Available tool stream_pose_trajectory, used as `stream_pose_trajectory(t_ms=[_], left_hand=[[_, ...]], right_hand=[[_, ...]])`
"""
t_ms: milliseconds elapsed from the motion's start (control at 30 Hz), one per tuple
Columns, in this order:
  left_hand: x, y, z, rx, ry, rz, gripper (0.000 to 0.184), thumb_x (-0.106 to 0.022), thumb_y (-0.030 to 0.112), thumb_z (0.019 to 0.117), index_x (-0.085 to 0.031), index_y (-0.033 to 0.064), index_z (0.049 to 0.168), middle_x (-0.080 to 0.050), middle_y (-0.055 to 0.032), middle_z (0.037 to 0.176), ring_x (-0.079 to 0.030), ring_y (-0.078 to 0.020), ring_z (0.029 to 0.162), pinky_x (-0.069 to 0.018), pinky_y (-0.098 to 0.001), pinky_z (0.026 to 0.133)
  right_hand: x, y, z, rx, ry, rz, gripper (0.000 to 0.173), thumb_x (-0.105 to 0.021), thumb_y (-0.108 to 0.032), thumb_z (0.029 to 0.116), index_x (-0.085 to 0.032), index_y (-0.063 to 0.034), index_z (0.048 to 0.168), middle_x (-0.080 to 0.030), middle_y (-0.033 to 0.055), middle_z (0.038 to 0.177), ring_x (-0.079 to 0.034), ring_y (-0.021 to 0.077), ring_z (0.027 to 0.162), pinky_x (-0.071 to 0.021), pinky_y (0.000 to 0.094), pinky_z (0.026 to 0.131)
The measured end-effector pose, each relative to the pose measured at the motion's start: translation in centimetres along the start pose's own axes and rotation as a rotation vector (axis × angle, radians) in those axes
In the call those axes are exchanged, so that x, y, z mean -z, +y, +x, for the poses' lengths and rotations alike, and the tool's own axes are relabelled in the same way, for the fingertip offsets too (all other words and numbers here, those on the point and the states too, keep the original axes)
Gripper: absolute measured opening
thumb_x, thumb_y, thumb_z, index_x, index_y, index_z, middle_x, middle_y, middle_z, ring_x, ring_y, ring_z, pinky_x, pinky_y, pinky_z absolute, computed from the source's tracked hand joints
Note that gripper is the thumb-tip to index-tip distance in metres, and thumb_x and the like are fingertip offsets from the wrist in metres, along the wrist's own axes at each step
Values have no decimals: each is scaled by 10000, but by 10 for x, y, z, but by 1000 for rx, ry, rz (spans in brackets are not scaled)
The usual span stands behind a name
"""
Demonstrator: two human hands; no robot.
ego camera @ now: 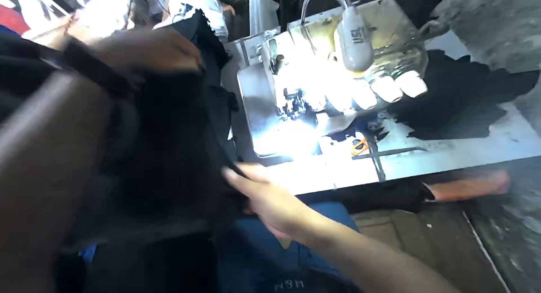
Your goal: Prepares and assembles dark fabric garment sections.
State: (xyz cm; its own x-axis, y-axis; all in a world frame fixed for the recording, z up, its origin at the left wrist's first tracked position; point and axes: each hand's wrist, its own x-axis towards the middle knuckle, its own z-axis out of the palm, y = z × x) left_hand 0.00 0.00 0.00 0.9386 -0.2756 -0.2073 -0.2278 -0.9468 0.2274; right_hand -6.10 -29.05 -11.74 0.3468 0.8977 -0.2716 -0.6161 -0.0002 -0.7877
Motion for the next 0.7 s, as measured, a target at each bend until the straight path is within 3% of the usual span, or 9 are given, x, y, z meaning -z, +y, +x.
stream_pose_trajectory(t_ms=[33,100,167,233,333,400,467,567,700], left_hand=[[-24,12,21,-18,-46,-21,214,-572,179,1018,-751,63,1032,-719,-109,958,-674,-241,869,-529,-517,787],[-74,37,44,-46,0,-122,191,-651,242,994,-748,78,1010,-721,-78,910,-683,-204,824,-550,-473,763],[-110,56,51,-30,179,-197,211,-685,283,964,-732,79,939,-686,-52,809,-630,-170,711,-514,-422,669],[-128,70,51,27,337,-178,232,-705,319,948,-733,89,940,-704,-49,852,-661,-173,810,-524,-427,762],[-141,80,48,75,451,-109,238,-684,334,962,-737,102,946,-715,-66,941,-665,-225,991,-447,-513,963],[-142,86,45,92,510,-76,200,-672,328,973,-748,144,969,-713,-32,947,-650,-199,995,-412,-497,959],[-142,92,39,105,545,-86,181,-663,306,986,-758,154,1009,-728,-15,981,-648,-178,1004,-400,-478,973],[-141,99,29,87,572,-151,140,-633,215,1006,-730,128,1059,-730,-4,1012,-672,-108,982,-512,-370,907],[-150,98,27,53,610,-210,159,-608,196,1029,-703,80,1080,-711,-36,1005,-666,-95,962,-531,-292,858]], right_hand=[[27,15,-23,-77,22,51,318,-410,-233,1110,-659,-57,1200,-720,34,1029,-709,115,931,-616,334,807],[72,35,-61,-78,39,17,313,-417,-195,1106,-689,-50,1160,-748,42,1032,-728,126,952,-630,339,841],[105,39,-79,-30,14,-221,305,-446,-213,1102,-715,-85,1035,-723,-16,894,-696,57,835,-598,254,754],[125,28,-75,-26,52,-581,351,-489,-367,1083,-717,-153,924,-651,-76,754,-625,3,704,-525,227,625],[126,21,-42,160,315,-997,468,-529,-599,1004,-793,-215,1047,-740,-56,894,-689,59,864,-569,386,762],[120,30,-18,395,469,-980,405,-646,-561,946,-794,-184,940,-718,-67,791,-659,22,744,-553,304,676],[110,35,-9,486,529,-840,317,-739,-464,902,-771,-152,856,-638,-108,661,-550,-41,596,-455,185,565],[101,37,-13,547,530,-638,232,-797,-341,885,-786,-115,936,-541,-145,575,-417,-70,491,-347,121,466],[97,35,-17,540,493,-481,225,-813,-215,878,-786,-92,1065,-535,-111,562,-427,-25,468,-365,138,446]])
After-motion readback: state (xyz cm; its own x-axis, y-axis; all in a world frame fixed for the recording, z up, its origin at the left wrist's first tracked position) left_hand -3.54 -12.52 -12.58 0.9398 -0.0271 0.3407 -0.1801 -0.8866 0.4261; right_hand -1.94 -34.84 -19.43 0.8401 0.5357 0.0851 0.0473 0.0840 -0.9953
